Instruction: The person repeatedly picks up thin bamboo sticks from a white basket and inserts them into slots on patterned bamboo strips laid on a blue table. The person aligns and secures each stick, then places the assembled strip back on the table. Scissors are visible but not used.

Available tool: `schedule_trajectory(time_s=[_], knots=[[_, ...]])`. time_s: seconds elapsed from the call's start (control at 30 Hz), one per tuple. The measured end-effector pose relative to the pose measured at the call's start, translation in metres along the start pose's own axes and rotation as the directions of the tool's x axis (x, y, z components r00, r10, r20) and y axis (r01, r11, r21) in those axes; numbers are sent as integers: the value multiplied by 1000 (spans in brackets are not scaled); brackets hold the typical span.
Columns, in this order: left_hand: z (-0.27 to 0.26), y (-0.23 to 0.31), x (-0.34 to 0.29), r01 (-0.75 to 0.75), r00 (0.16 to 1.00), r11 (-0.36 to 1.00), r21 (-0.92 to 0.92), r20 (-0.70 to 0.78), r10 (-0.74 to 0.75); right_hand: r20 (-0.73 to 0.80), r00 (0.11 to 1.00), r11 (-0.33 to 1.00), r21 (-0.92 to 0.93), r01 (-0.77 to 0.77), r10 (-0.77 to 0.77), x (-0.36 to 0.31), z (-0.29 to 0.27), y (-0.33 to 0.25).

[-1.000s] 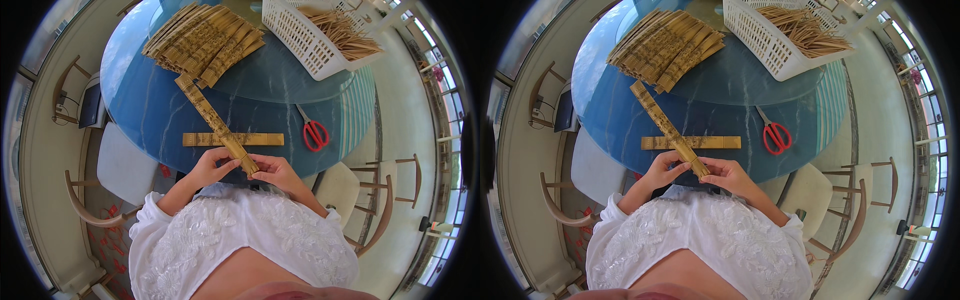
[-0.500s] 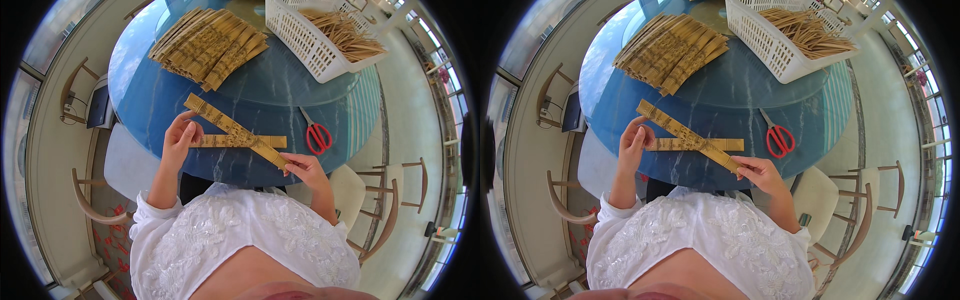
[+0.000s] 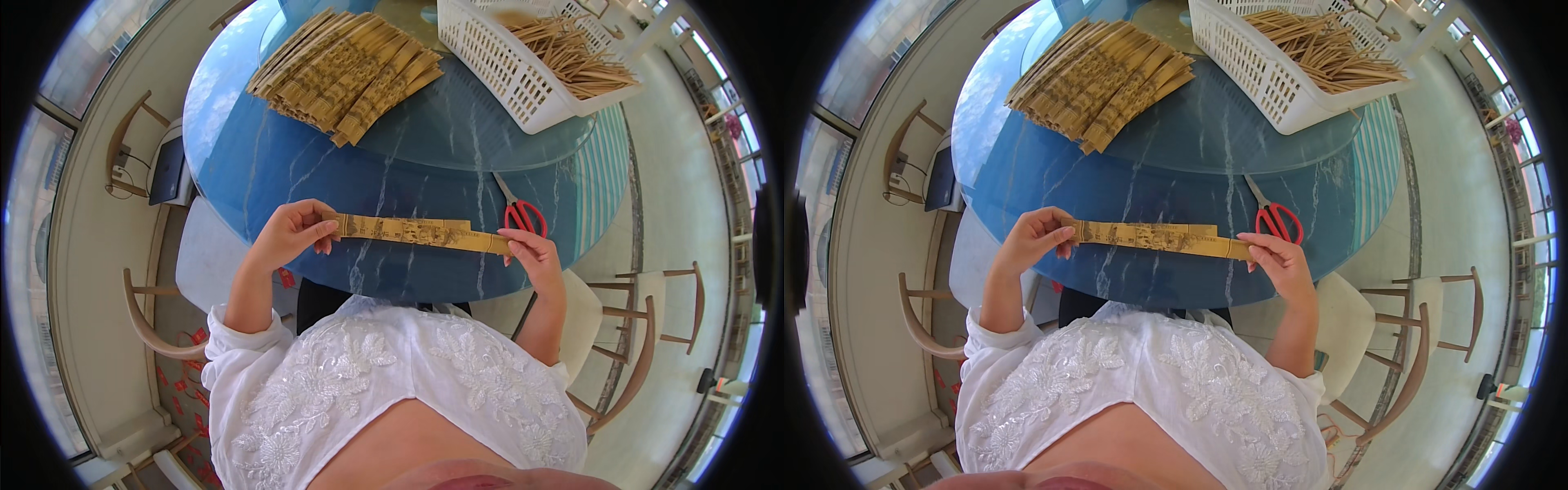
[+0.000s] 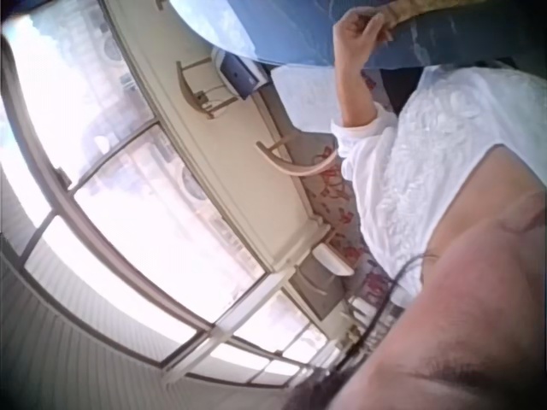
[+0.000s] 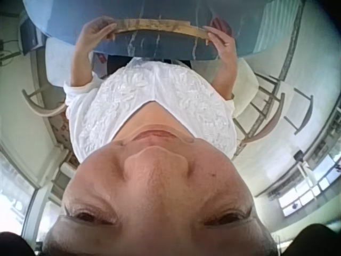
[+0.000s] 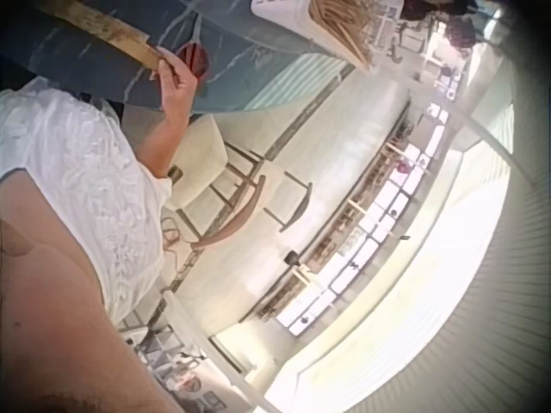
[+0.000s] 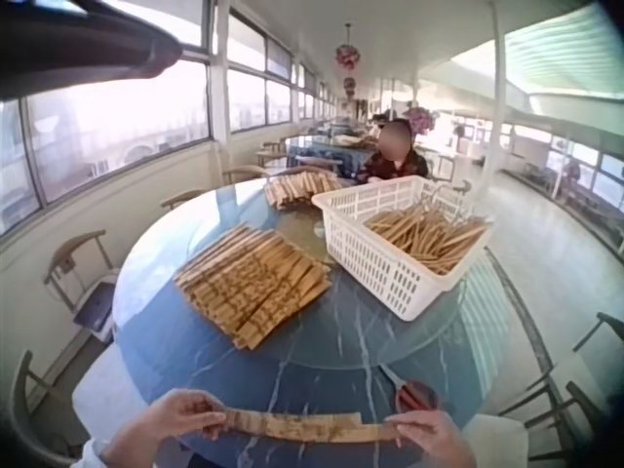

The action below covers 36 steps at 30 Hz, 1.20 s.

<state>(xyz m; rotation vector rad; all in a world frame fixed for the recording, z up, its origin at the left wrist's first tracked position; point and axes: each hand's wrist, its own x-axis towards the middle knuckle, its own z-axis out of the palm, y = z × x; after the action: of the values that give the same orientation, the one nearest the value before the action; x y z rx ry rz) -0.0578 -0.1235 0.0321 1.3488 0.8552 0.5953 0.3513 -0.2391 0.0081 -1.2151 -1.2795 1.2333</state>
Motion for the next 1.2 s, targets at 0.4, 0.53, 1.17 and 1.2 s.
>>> schedule_trajectory(time_s=[0.4, 0.53, 1.17, 1.2], knots=[[-11, -1, 60, -185, 930, 911, -368, -365, 42, -356, 896, 956, -216, 196, -264, 21, 46, 55], [-24, -4, 101, -247, 909, 885, -395, -411, 71, -194, 899, 830, -496, 255, -392, 24, 52, 50], [-25, -10, 134, -247, 696, 968, 41, -687, 207, -200, 912, 858, -456, 238, -359, 25, 50, 47], [-24, -10, 134, -249, 691, 967, 56, -689, 218, -206, 910, 859, -454, 237, -360, 24, 50, 47]])
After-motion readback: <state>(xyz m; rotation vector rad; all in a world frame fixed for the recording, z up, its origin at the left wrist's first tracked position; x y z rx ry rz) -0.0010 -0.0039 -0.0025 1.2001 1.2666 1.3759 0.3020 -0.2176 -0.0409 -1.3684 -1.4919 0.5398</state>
